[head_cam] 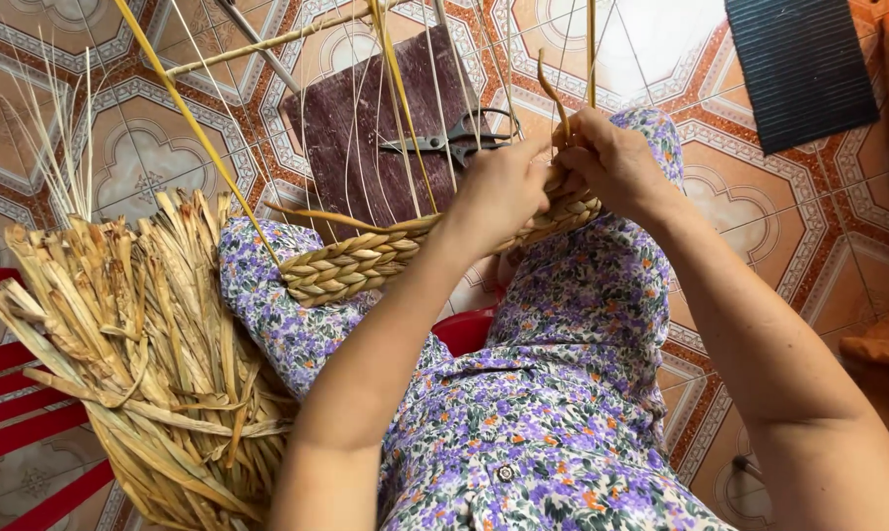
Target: Weaving dried stalks or leaves through a frame to create a hand-crafted item.
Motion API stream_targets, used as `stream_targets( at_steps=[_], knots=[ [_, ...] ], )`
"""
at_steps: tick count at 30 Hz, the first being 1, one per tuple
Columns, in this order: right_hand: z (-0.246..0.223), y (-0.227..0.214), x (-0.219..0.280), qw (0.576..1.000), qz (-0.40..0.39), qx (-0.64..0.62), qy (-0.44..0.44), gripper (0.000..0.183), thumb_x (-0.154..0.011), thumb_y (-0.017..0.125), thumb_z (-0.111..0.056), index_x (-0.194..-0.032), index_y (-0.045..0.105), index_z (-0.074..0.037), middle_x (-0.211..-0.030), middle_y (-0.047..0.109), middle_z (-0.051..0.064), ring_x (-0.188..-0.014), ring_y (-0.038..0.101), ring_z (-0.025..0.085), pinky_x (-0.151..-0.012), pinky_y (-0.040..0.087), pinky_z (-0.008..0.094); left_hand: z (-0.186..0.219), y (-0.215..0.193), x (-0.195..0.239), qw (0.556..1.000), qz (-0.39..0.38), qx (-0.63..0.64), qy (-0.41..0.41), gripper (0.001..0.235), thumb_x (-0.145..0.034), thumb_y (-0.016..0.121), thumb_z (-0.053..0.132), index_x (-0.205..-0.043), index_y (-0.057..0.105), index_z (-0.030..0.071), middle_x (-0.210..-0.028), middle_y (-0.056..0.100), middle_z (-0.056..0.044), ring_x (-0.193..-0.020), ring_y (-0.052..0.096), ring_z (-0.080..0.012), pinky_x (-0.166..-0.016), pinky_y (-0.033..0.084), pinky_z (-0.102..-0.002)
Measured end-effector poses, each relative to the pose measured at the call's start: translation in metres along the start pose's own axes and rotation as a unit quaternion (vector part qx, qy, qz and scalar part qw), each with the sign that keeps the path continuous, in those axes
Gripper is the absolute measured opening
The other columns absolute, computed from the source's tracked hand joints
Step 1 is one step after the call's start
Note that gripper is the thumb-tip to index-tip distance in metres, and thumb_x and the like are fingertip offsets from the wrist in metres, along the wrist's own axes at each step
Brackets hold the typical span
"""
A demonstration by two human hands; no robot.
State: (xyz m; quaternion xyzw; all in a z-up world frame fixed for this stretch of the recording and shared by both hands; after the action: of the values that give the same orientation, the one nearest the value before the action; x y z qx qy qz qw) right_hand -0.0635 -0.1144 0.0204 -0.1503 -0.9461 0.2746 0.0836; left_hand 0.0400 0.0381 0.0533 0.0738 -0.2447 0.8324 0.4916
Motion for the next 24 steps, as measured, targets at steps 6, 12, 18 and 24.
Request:
stream_targets(
  at_steps=[6, 12, 18, 24],
  knots=[
    [0.031, -0.007, -0.008, 0.995, -0.019, -0.078, 0.053, 0.014, -0.105, 0.061, -0.009, -0.117, 0.056, -0.004, -0.09, 0.071, 0.006, -0.078, 0.072, 0.016, -0.067, 0.06, 0.03, -0.045, 0.027, -0.061, 0.987, 0.087, 0.02, 0.131, 0.023, -0.096, 0.07, 0.032, -0.099, 0.072, 0.009, -0.073, 0.078, -0.004, -0.065, 0.078, -0.009, -0.054, 0.066, -0.026],
    [0.046, 0.005, -0.024, 0.99, -0.057, 0.129, -0.002, 0.018, -0.095, 0.077, -0.016, -0.11, 0.071, -0.01, -0.088, 0.075, 0.009, -0.078, 0.071, 0.02, -0.069, 0.058, 0.038, -0.017, 0.022, -0.006, 0.92, 0.168, -0.041, 0.353, 0.014, -0.099, 0.071, 0.027, -0.098, 0.07, 0.014, -0.087, 0.078, -0.005, -0.075, 0.077, -0.0146, -0.066, 0.063, -0.032],
    [-0.011, -0.008, -0.01, 0.993, -0.072, 0.083, -0.036, 0.025, -0.096, 0.071, -0.012, -0.12, 0.066, -0.006, -0.097, 0.073, 0.01, -0.08, 0.07, 0.023, -0.066, 0.056, 0.039, -0.049, 0.024, -0.029, 0.937, 0.165, -0.284, 0.119, 0.018, -0.095, 0.07, 0.027, -0.096, 0.064, 0.01, -0.076, 0.075, -0.008, -0.064, 0.073, -0.0203, -0.057, 0.06, -0.035],
    [0.011, 0.011, -0.005, 0.998, 0.046, 0.032, 0.008, 0.013, -0.103, 0.071, -0.015, -0.109, 0.064, -0.005, -0.095, 0.077, 0.007, -0.092, 0.077, 0.018, -0.074, 0.062, 0.033, -0.068, 0.013, 0.004, 0.957, 0.15, -0.225, 0.107, 0.014, -0.103, 0.068, 0.025, -0.1, 0.069, 0.011, -0.076, 0.076, -0.006, -0.06, 0.07, -0.0166, -0.054, 0.057, -0.033]
  ],
)
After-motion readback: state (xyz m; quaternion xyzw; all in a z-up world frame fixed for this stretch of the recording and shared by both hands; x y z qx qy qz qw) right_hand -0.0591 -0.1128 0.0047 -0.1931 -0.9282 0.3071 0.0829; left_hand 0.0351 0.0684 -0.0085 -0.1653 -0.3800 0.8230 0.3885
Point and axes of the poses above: each hand's wrist, its own x-axis away from the middle knuckle, its own y-axis out of the palm, z = x × y, the point moved 2 cm from there along -x, towards the middle knuckle
